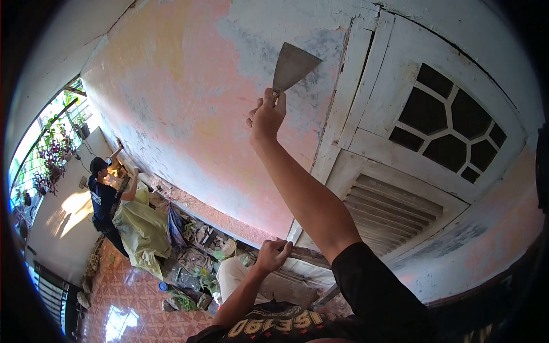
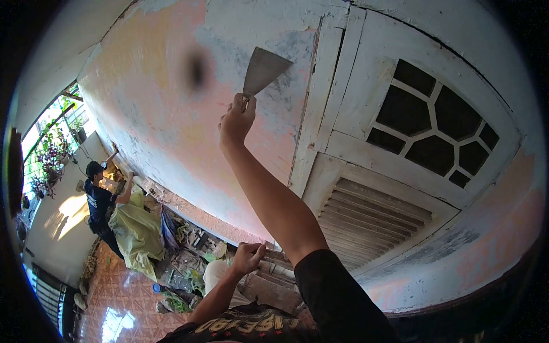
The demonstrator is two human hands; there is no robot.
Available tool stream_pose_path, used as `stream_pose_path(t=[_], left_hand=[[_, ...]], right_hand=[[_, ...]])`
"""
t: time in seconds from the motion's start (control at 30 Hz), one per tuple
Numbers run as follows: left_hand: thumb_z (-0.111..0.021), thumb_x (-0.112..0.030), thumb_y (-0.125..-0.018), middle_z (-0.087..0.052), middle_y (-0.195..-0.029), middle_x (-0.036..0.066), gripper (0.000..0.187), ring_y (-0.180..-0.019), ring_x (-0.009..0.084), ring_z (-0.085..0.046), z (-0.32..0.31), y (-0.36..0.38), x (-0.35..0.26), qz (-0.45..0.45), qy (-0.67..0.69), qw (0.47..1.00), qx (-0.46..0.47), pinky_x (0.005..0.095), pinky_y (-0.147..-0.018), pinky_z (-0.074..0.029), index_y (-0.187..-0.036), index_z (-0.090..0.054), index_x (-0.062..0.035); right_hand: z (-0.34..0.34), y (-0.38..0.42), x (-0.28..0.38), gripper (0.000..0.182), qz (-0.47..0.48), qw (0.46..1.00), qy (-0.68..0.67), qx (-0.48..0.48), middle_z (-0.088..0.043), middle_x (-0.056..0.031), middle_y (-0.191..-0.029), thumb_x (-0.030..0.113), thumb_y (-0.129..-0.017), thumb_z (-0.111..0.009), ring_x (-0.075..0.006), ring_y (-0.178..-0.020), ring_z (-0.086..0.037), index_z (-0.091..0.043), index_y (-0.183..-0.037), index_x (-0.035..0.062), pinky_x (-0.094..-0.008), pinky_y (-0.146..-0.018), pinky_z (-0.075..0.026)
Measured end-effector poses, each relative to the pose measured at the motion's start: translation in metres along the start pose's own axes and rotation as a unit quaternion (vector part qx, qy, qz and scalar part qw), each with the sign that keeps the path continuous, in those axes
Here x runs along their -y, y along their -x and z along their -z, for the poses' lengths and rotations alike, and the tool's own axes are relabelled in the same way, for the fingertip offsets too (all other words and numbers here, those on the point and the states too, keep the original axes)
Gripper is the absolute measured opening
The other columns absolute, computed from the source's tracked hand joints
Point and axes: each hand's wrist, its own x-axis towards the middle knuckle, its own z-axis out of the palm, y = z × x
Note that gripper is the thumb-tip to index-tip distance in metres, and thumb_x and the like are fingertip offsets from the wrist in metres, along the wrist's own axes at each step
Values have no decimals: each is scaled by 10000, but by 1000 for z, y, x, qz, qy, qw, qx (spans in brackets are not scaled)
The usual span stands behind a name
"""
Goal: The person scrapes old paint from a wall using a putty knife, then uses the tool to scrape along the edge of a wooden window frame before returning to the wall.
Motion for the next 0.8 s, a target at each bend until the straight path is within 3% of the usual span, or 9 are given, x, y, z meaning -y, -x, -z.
stream_pose_path(t=[0.27,0.33,0.47,0.6,0.7,0.73,0.77,0.8], left_hand=[[-564,-317,-931,-500,-610,243,384,-547,400,-497,-1,1,8,-3,7,1000,14,420,-555,-416,-753,-605,20],[-565,-316,-931,-496,-603,238,383,-542,400,-497,1,1,4,-3,6,1000,13,420,-553,-417,-749,-601,20],[-574,-303,-926,-502,-599,231,375,-531,401,-505,3,2,-5,11,22,1000,12,420,-544,-423,-730,-594,16],[-591,-285,-902,-537,-618,238,344,-564,423,-564,-2,1,8,-20,30,999,-9,429,-544,-454,-715,-619,2],[-615,-285,-873,-531,-568,226,343,-541,429,-568,-8,3,21,-50,14,998,-35,426,-532,-473,-706,-634,14],[-623,-286,-847,-638,-749,240,305,-737,421,-635,-7,4,31,-49,9,999,-5,436,-685,-515,-857,-674,15],[-623,-286,-847,-638,-749,240,305,-737,421,-635,-9,10,39,-49,8,999,-8,436,-685,-515,-857,-674,15],[-619,-278,-842,-640,-916,245,315,-891,419,-617,-11,11,41,-85,-6,996,-20,451,-793,-491,-969,-660,8]], right_hand=[[1,17,23,100,-24,1000,15,-6,-431,10,-698,214,-981,-519,-89,-421,-354,-461,-1037,155,-284,-394,-272],[18,44,12,146,7,992,116,44,-414,13,-631,206,-965,-549,-89,-404,-375,-460,-1054,132,-271,-367,-280],[96,105,3,184,-172,945,192,203,-399,32,-583,193,-963,-581,-51,-381,-346,-476,-1087,107,-245,-337,-242],[157,144,-3,251,-251,903,258,236,-410,39,-603,182,-958,-601,-21,-415,-339,-486,-1168,106,-215,-362,-229],[189,151,-23,331,-20,843,446,299,-516,-77,-619,179,-915,-604,-204,-530,-561,-477,-1198,65,-358,-512,-435],[187,151,-23,345,-28,820,478,313,-554,-134,-662,167,-903,-594,-291,-596,-601,-469,-1205,57,-406,-563,-454],[185,156,-21,360,-44,796,511,323,-592,-191,-706,156,-891,-583,-378,-661,-642,-461,-1213,48,-454,-614,-474],[182,159,-19,360,-67,769,532,348,-611,-239,-742,129,-887,-562,-446,-730,-640,-455,-1221,45,-477,-633,-480]])
